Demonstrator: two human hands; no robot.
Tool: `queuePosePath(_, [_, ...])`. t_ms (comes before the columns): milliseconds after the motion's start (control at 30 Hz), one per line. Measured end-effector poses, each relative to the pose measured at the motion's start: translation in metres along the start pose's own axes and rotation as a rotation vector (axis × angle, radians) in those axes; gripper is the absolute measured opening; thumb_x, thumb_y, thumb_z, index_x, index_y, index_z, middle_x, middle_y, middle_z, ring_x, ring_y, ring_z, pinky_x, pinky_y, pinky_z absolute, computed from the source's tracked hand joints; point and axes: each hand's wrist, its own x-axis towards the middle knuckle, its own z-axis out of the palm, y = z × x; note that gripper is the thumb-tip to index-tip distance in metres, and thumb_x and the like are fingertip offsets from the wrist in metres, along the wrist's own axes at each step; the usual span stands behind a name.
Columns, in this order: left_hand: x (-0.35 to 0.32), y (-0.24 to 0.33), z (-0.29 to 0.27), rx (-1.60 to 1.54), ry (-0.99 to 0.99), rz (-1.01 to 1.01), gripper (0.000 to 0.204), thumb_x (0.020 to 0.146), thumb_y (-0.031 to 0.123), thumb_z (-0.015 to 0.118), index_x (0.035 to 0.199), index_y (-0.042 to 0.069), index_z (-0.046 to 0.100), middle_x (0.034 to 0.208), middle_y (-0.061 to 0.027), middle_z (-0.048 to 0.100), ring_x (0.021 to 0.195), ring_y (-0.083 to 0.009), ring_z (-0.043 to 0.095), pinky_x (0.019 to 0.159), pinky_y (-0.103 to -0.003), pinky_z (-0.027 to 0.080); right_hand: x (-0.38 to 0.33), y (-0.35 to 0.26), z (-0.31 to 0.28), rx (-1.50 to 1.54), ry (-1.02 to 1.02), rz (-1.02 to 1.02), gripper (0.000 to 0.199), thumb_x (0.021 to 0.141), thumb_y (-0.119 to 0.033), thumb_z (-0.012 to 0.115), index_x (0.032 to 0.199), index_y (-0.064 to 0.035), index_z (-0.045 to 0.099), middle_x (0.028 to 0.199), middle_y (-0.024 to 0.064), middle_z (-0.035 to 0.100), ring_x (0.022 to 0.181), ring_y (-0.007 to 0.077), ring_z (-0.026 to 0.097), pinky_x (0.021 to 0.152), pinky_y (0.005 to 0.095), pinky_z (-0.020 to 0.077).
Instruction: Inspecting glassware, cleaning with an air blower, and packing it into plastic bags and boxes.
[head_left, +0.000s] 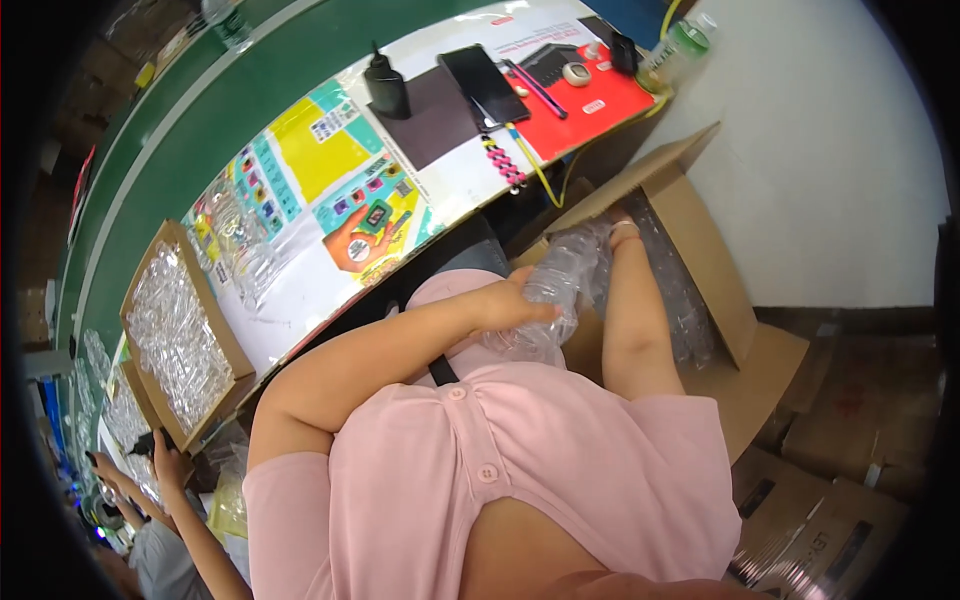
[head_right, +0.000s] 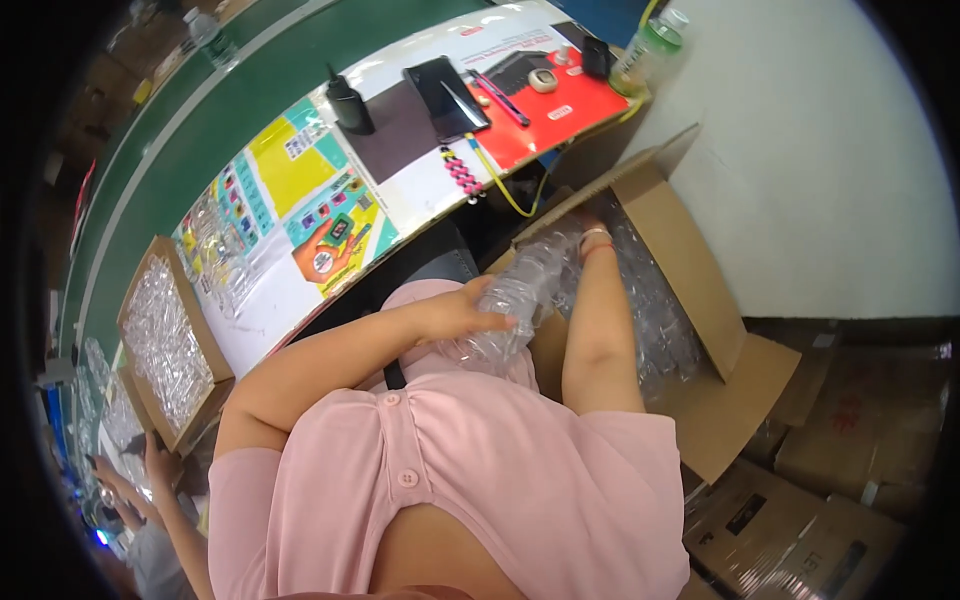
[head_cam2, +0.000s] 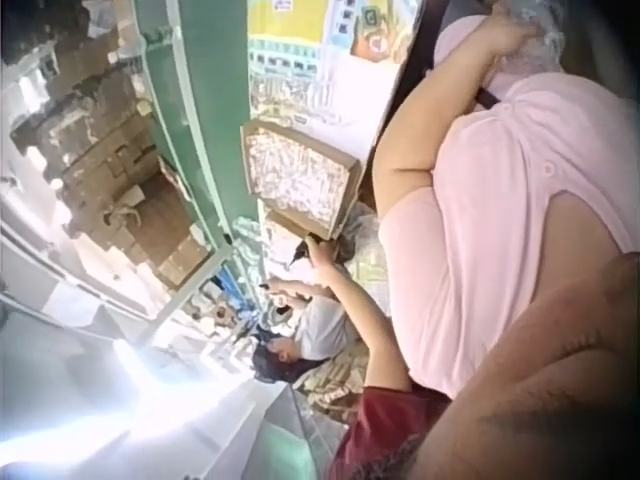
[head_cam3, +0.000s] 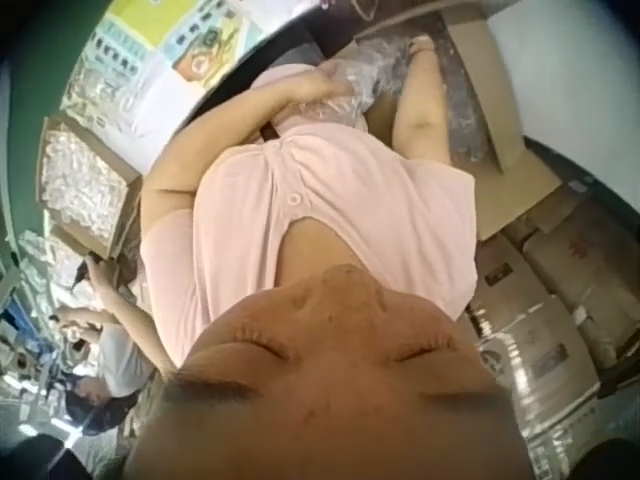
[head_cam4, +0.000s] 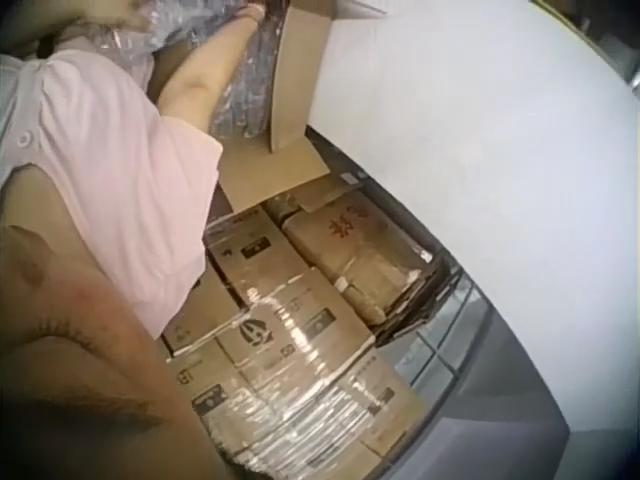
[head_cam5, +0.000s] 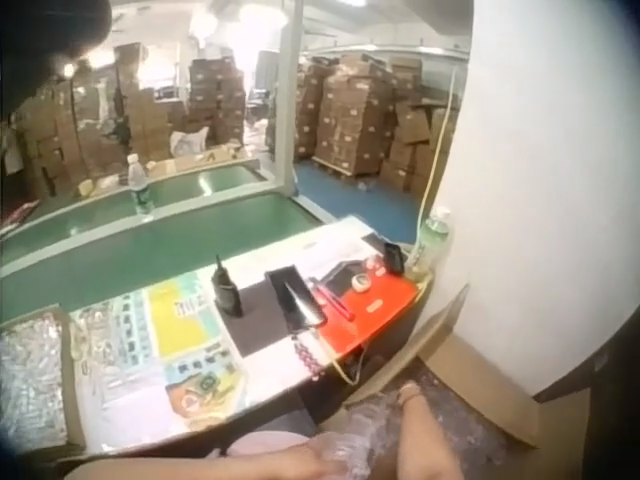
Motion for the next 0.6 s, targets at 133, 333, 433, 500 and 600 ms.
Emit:
queuePosePath(133, [-0.035, 0.002, -0.010, 0.496, 0.130, 0.000, 0.099, 0.067, 0.048, 0.068, 0.135, -0.002, 0.017, 0.122, -0.0268, 0.043, 0.107, -0.0347, 0.050, 0.086, -0.036, 0.042, -0.092, -0.001, 0.054, 0.298, -0.251, -0.072, 0.048, 0.085, -0.037, 0.041, 0.118, -0.0028, 0.050, 0.116, 0.0145, 0.053, 0.106, 0.0270, 0.050, 0.092, 0.0375, 0.0397])
queuePosePath(333, [-0.083, 0.028, -0.003, 0.643, 0.000, 0.145, 0.098, 0.066, 0.041, 0.069, 0.137, 0.002, 0.013, 0.125, -0.0276, 0.039, 0.115, -0.0359, 0.042, 0.094, -0.038, 0.036, -0.189, -0.019, -0.015, 0.268, -0.146, -0.518, 0.055, 0.081, -0.040, 0.034, 0.111, 0.0021, 0.053, 0.106, 0.0191, 0.057, 0.096, 0.0329, 0.055, 0.085, 0.0459, 0.0439])
queuePosePath(433, [-0.084, 0.010, -0.012, 0.560, 0.029, 0.274, 0.098, 0.065, 0.033, 0.070, 0.138, 0.006, 0.011, 0.127, -0.0251, 0.038, 0.114, -0.0344, 0.043, 0.094, -0.037, 0.037, -0.256, -0.067, -0.002, 0.368, -0.077, -0.775, 0.058, 0.080, -0.037, 0.034, 0.120, 0.0036, 0.045, 0.110, 0.0216, 0.054, 0.100, 0.0340, 0.053, 0.086, 0.0471, 0.0430])
queuePosePath(500, [-0.104, 0.023, -0.020, 0.477, -0.019, 0.280, 0.097, 0.063, 0.029, 0.071, 0.138, 0.007, 0.012, 0.128, -0.0233, 0.037, 0.115, -0.0333, 0.043, 0.093, -0.036, 0.037, -0.296, -0.107, 0.018, 0.517, 0.096, -0.817, 0.058, 0.080, -0.034, 0.032, 0.124, 0.0037, 0.039, 0.114, 0.0214, 0.050, 0.105, 0.0328, 0.050, 0.088, 0.0446, 0.0423])
queuePosePath(600, [-0.126, 0.025, -0.036, 0.446, 0.038, 0.524, 0.097, 0.060, 0.020, 0.073, 0.138, 0.009, 0.016, 0.129, -0.0193, 0.038, 0.115, -0.0313, 0.043, 0.093, -0.035, 0.038, -0.350, -0.175, 0.050, 0.287, -0.118, -1.318, 0.065, 0.080, -0.041, 0.036, 0.129, 0.0000, 0.033, 0.120, 0.0218, 0.044, 0.110, 0.0370, 0.044, 0.094, 0.0471, 0.0368])
